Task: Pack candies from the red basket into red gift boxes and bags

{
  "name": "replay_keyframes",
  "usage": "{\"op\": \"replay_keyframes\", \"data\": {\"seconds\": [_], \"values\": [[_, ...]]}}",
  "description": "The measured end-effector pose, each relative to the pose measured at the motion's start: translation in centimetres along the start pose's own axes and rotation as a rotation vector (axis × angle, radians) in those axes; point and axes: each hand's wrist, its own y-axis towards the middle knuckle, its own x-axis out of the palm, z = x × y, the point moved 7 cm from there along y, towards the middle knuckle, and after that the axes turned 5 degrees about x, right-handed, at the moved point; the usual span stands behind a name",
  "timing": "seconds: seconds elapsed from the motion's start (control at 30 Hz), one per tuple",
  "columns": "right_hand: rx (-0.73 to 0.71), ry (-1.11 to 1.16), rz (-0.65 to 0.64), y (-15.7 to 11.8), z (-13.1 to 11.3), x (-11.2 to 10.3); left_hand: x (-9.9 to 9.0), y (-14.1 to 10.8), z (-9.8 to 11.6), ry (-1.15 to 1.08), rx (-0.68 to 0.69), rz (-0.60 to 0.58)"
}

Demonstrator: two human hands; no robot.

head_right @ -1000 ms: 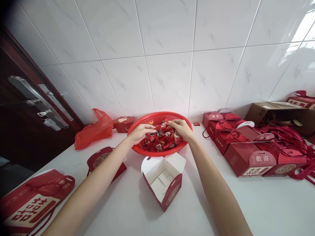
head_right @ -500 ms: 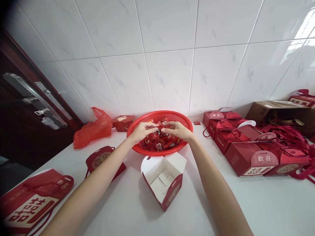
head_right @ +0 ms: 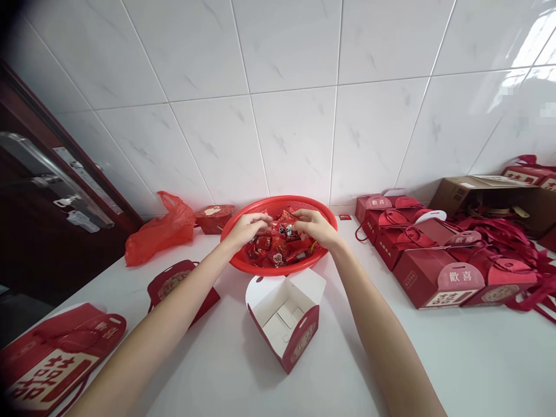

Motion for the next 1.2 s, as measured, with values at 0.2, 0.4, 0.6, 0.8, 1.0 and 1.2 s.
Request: {"op": "replay_keyframes", "data": {"seconds": [0.2, 0.4, 0.6, 0.8, 1.0, 1.2], "values": [[0.019, 0.333, 0.057, 0.5, 0.1, -0.7, 0.7, 0.6, -1.8, 0.509, -0.104, -0.213], [0.028, 0.368, -0.006, 0.1, -0.5, -0.1, 2.4, -0.3, -2.9, 0.567, -0.128, -0.43], [0.143, 0.416, 0.004, 0.6, 0.6, -0.7, 0.8, 1.0, -3.6, 0.648, -0.071, -0.275], [0.172, 0.484, 0.04, 0.3, 0.5, -1.1, 0.8, 2.5, -4.3, 0.676, -0.128, -0.337], [0.181, 0.496, 0.04, 0.0, 0.1, -0.8, 2.2, 2.3, -3.4, 0.717, -0.162, -0.435], [0.143, 0.495, 0.074, 0.0, 0.0, -0.9, 1.5, 1.5, -2.6, 0.693, -0.153, -0.388]]}}
